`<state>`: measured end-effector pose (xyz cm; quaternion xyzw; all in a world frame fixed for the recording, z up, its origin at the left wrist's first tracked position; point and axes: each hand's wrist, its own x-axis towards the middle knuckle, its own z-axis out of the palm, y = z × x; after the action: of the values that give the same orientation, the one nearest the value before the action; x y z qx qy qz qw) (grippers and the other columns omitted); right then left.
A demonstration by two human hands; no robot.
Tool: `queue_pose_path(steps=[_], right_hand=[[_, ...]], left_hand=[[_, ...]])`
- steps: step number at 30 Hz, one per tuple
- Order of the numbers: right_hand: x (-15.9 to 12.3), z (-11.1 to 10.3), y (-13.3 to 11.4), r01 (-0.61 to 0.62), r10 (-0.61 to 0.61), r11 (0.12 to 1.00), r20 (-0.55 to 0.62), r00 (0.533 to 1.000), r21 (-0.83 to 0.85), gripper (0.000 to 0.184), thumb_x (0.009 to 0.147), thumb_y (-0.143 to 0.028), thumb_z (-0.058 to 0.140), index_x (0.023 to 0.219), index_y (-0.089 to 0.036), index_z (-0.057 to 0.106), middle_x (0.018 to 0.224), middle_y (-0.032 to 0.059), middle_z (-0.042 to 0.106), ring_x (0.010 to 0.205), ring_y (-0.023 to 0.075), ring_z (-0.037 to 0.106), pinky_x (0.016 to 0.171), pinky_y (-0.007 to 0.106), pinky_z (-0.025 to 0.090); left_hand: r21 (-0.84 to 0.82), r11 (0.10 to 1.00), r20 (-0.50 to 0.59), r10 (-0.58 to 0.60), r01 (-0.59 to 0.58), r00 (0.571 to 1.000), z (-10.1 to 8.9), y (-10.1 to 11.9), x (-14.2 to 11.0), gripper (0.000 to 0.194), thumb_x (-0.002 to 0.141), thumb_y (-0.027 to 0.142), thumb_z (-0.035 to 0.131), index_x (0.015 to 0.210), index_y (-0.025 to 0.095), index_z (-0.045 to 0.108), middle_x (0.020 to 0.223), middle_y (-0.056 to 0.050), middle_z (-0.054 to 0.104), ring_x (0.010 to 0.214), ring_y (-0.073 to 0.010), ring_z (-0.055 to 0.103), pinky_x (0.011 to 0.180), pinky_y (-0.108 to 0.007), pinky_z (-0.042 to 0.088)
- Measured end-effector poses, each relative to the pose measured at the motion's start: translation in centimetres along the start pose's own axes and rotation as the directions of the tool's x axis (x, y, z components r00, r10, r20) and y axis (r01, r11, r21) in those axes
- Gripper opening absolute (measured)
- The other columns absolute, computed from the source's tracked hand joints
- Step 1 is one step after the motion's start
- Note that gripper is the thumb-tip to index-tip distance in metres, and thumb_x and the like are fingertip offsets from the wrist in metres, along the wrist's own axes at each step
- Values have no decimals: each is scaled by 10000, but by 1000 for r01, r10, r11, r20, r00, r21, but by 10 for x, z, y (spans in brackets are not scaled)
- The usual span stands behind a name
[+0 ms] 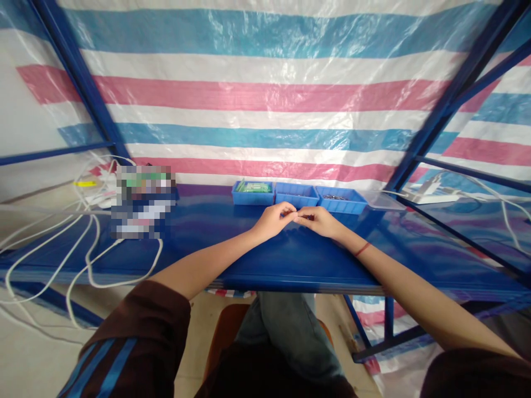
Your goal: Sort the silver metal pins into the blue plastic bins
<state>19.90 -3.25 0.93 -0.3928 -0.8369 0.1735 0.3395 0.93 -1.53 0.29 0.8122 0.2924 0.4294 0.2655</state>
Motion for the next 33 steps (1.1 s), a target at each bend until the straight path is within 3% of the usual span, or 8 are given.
queue_pose_path(steps=[7, 12, 19, 21, 25, 26, 30, 33], right_hand=[[-1, -5, -1, -64, 65, 998, -65, 996, 10, 371, 789, -525, 615, 848, -182, 741, 790, 54, 698, 664, 169, 582, 631, 314, 454], [-1, -13, -14, -82, 76, 996, -246, 966, -16, 366, 759, -533, 650, 822, -184, 742, 787, 68, 704, 641, 164, 558, 608, 321, 421], [0, -18, -16, -95, 75, 994, -302, 950, -55, 342, 784, -516, 629, 725, -186, 699, 744, 61, 697, 633, 160, 564, 594, 303, 418], [2, -28, -6, -126, 65, 985, -424, 904, -118, 314, 795, -486, 619, 761, -185, 702, 781, 68, 708, 651, 168, 573, 622, 310, 437], [0, -57, 25, -274, -9, 919, -710, 704, -283, 279, 828, -413, 566, 844, -176, 712, 837, 91, 717, 716, 207, 599, 723, 358, 456], [-1, -63, 34, -310, -34, 890, -727, 686, -334, 282, 836, -400, 550, 864, -173, 715, 853, 100, 718, 738, 221, 603, 751, 377, 452], [-5, -71, 50, -384, -94, 753, -666, 740, -534, 309, 822, -387, 556, 957, -159, 713, 960, 138, 709, 907, 302, 590, 829, 452, 416], [-5, -63, 38, -311, -82, 771, -571, 817, -556, 264, 832, -298, 510, 907, -148, 714, 898, 130, 709, 856, 273, 608, 792, 399, 431]], left_hand=[[-31, 999, -15, 14, -15, 1000, -1, 3, 1, 126, 849, 267, 567, 866, 162, 636, 861, -29, 702, 829, -152, 660, 767, -258, 494], [-30, 1000, -33, -4, 3, 999, -2, 0, 4, 95, 832, 217, 578, 866, 152, 638, 873, -37, 700, 844, -151, 657, 802, -263, 491], [54, 998, 104, -26, 20, 994, 0, -9, 2, 211, 879, 303, 539, 978, 146, 641, 903, -50, 701, 789, -150, 654, 778, -270, 499], [160, 986, 116, 19, -37, 993, 0, -12, 3, 227, 879, 277, 543, 1047, 155, 634, 982, -64, 696, 839, -157, 650, 832, -291, 494], [410, 891, 163, 138, -194, 977, -3, -18, 7, 251, 900, 232, 493, 1091, 172, 645, 1120, -91, 663, 1044, -206, 594, 992, -382, 421], [453, 867, 179, 139, -207, 974, -3, -20, 9, 274, 902, 237, 488, 1123, 179, 639, 1173, -96, 645, 1093, -221, 571, 1008, -400, 407], [506, 843, 273, 48, -186, 961, -1, -26, 13, 340, 911, 270, 466, 1216, 240, 611, 1303, -69, 589, 1158, -240, 545, 996, -420, 409], [502, 837, 322, 56, -220, 945, -1, -28, 15, 309, 927, 257, 427, 1112, 242, 674, 1230, -48, 642, 1120, -227, 576, 981, -406, 412]])
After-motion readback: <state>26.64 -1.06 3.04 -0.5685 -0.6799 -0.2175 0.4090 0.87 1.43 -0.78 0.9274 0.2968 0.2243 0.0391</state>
